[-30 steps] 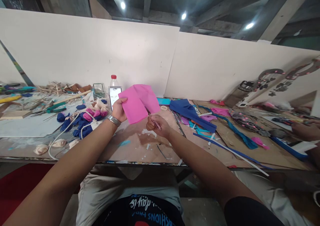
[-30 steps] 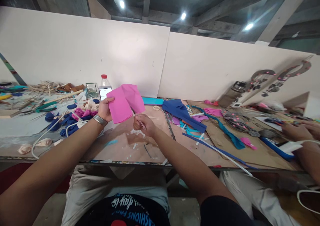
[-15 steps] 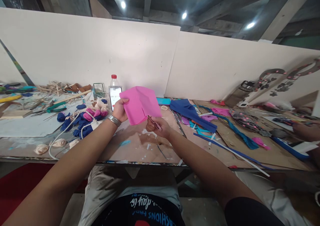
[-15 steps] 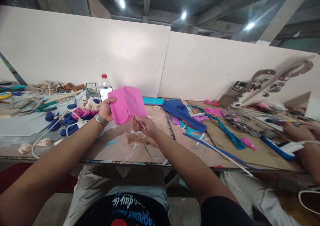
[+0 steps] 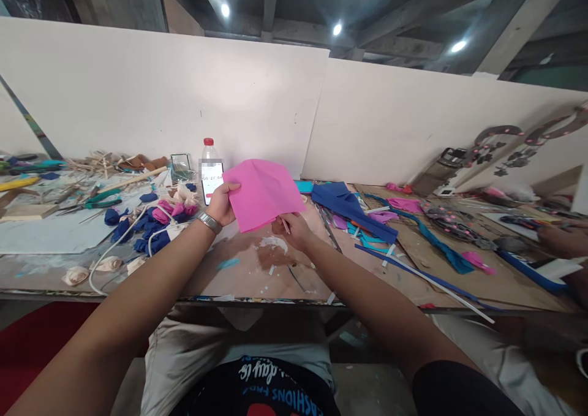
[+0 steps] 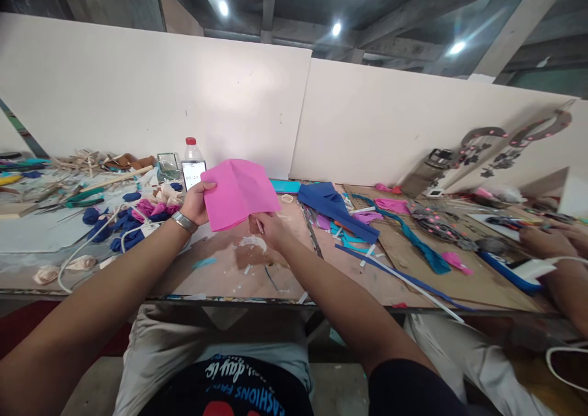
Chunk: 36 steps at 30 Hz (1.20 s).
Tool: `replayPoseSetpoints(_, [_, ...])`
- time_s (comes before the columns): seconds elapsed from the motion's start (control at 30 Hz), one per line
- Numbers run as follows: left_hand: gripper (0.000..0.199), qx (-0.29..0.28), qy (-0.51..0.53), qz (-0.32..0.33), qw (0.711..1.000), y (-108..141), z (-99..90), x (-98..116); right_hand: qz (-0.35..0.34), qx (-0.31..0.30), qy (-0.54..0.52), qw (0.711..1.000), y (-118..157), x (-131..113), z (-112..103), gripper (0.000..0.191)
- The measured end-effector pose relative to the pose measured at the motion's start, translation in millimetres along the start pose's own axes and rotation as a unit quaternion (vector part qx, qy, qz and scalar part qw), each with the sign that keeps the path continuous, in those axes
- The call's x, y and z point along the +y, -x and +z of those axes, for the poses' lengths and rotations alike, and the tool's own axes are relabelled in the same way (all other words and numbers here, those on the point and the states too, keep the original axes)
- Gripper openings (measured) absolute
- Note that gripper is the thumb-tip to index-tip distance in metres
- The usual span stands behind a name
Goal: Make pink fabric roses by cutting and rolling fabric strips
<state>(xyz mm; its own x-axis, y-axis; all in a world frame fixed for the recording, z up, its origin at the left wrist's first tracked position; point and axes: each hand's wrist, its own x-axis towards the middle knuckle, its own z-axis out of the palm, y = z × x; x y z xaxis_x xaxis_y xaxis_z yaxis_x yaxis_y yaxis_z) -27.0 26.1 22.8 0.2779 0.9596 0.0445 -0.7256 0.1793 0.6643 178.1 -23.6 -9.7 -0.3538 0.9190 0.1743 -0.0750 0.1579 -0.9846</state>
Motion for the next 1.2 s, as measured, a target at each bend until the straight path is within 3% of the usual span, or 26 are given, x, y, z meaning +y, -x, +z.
replayPoseSetpoints(0.2, [0.048, 0.024, -0.006, -0.008, 1.000, 3, 6.0, 3, 0.021, 0.031, 0.085, 0.996, 4, 3, 1, 0.048])
replayPoseSetpoints(0.3, [0.046, 0.037, 0.002, -0.011, 0.999, 5, 10.0, 4, 0.020, 0.014, 0.104, 0.994, 8, 2, 4, 0.042])
replayPoseSetpoints(0.4, [0.042, 0.042, 0.007, -0.011, 0.999, 7, 12.0, 5, 0.006, -0.028, 0.095, 0.995, 8, 3, 4, 0.039])
replayPoseSetpoints(0.63, [0.046, 0.037, 0.007, -0.019, 0.999, 9, 12.8, 6, -0.026, -0.055, 0.068, 0.996, 8, 6, 0, 0.034])
replayPoseSetpoints(0.8, [0.047, 0.038, 0.009, -0.015, 0.999, 9, 12.1, 7, -0.014, -0.055, 0.040, 0.998, 7, 4, 0, 0.033])
replayPoseSetpoints(1.0, [0.049, 0.034, 0.018, -0.003, 0.999, 7, 10.2, 7, -0.045, -0.037, 0.071, 0.996, 10, -2, 0, 0.042])
replayPoseSetpoints(1.2, [0.049, 0.030, 0.017, 0.004, 0.999, 5, 8.9, 6, -0.031, -0.038, 0.058, 0.997, 7, 6, -2, 0.043])
